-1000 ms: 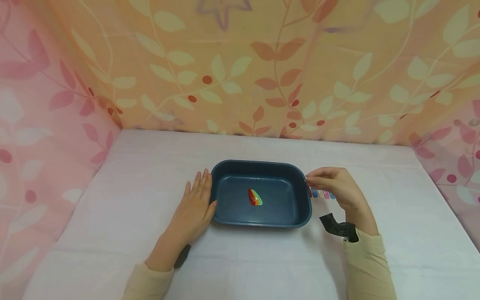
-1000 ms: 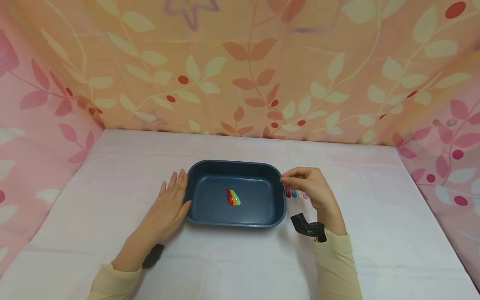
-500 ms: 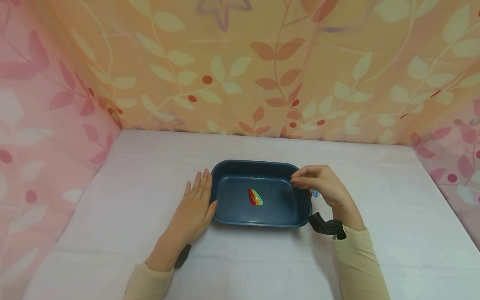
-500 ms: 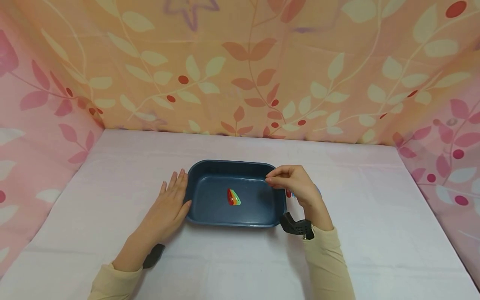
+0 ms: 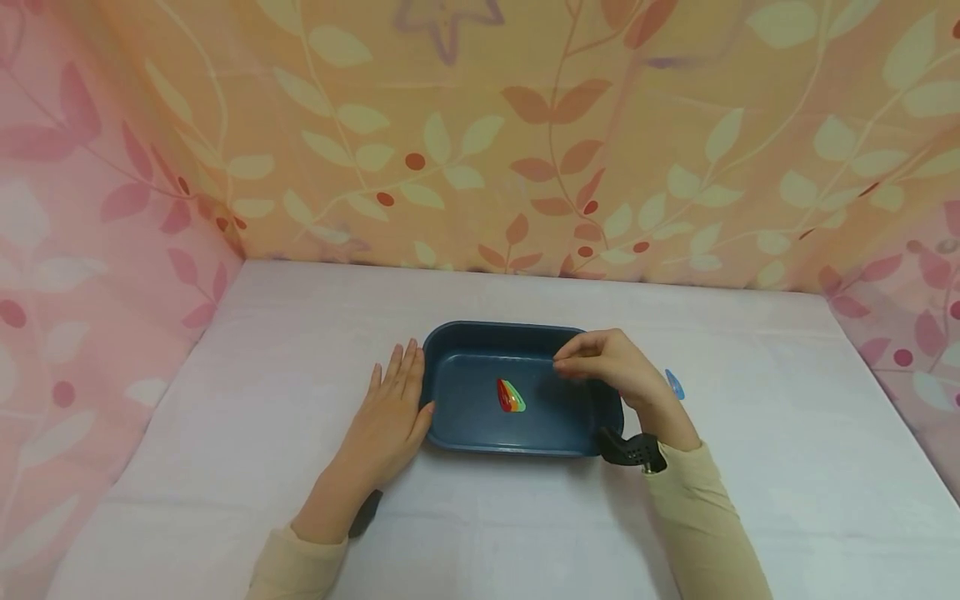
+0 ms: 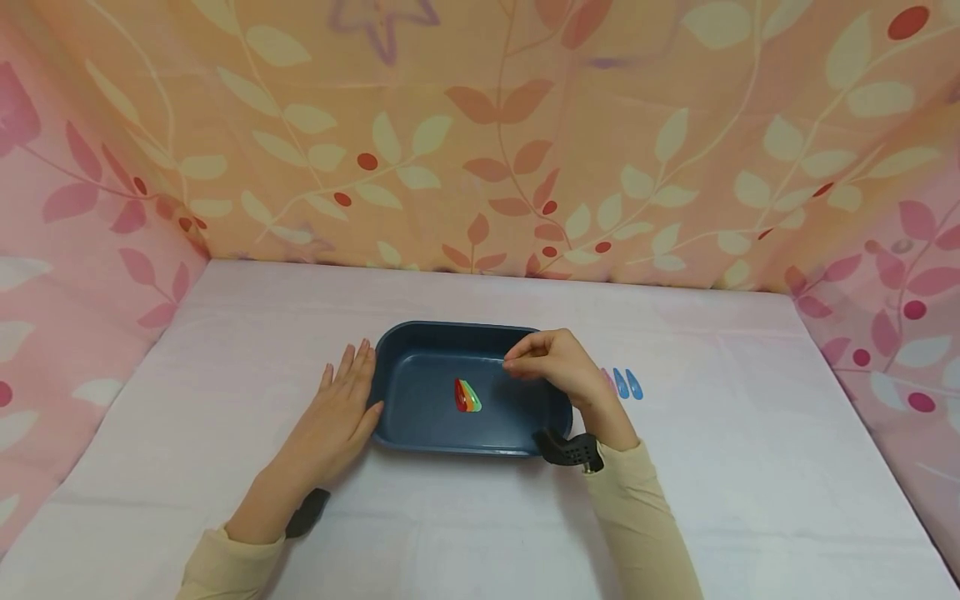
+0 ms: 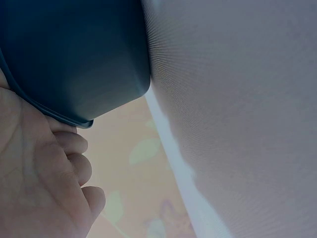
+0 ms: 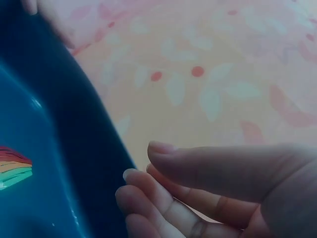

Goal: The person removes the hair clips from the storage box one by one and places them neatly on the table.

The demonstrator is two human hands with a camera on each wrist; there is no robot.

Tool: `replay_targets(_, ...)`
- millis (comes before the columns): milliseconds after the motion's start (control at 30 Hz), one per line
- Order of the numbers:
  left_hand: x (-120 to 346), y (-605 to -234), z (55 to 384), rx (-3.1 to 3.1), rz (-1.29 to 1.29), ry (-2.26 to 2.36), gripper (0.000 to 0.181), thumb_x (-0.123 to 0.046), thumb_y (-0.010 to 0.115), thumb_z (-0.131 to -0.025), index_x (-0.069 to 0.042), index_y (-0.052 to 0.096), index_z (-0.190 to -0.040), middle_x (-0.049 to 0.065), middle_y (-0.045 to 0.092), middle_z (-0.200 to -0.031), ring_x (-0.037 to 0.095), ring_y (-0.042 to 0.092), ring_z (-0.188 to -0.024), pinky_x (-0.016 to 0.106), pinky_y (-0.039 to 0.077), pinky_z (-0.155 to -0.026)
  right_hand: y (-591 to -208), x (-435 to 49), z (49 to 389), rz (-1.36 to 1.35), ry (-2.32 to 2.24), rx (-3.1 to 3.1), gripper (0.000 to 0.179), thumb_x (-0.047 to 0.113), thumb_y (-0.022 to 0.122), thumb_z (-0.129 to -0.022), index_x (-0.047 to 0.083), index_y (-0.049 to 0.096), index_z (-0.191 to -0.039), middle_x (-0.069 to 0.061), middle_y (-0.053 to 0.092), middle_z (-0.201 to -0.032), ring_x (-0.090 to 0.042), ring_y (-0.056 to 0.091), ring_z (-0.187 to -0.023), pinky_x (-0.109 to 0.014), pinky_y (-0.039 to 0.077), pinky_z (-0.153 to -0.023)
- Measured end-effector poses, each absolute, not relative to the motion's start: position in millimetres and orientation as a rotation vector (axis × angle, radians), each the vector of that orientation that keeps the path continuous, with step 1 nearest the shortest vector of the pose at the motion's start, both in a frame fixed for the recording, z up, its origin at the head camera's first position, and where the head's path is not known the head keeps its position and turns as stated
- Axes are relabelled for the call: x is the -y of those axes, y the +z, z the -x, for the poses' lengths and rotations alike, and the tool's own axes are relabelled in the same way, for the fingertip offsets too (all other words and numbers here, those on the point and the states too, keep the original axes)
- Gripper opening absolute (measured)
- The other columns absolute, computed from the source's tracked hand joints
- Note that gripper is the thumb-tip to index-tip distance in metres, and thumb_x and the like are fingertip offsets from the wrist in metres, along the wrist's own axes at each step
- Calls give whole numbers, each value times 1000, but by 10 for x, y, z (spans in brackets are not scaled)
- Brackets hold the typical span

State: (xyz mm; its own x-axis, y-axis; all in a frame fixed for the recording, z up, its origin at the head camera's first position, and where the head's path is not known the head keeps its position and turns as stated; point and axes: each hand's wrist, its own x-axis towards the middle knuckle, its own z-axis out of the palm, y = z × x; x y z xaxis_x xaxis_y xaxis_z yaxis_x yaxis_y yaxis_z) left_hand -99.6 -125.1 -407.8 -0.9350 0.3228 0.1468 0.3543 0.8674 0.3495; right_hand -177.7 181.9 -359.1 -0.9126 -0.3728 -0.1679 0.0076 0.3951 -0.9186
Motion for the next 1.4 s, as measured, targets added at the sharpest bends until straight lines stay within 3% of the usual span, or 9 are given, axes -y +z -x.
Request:
replay_targets(433,1245,-4069,995,2949,533,-576,69,-24,50,-96,8,16,-147,19,9,-155,32,5,-143,52,9,-112,-3674,-1597,1867,398,-1413,-2323,18,8,67,-85,-8,69,-92,-19,69,-86,-36,65,-81,-34,55,-72)
replay_targets(600,1240,-4067,996,2952,535,-579,69,-24,50,-96,7,15,-147,18,8,-155,32,5,-143,52,9,-112,-3670,-1535,1901,404,-1400,-2312,16,8,68,-84,-7,70,-89,-19,69,-83,-30,66,-76,-34,55,-70)
replay_targets(800,1242,-4066,1000,2974,539,-574,69,-25,47,-97,7,13,-148,18,6,-156,32,3,-143,52,8,-112,-3692,-1468,1972,369,-1343,-2295,13,8,67,-84,-5,71,-87,-10,70,-79,-23,66,-71,-34,55,-70)
replay_targets(1400,1247,-4054,993,2962,541,-561,69,-25,49,-96,8,15,-147,20,8,-155,33,6,-143,53,9,-112,-3878,-1339,2119,365,-1156,-2189,9,0,67,-81,-8,70,-84,-6,68,-71,-11,61,-61,-27,54,-61)
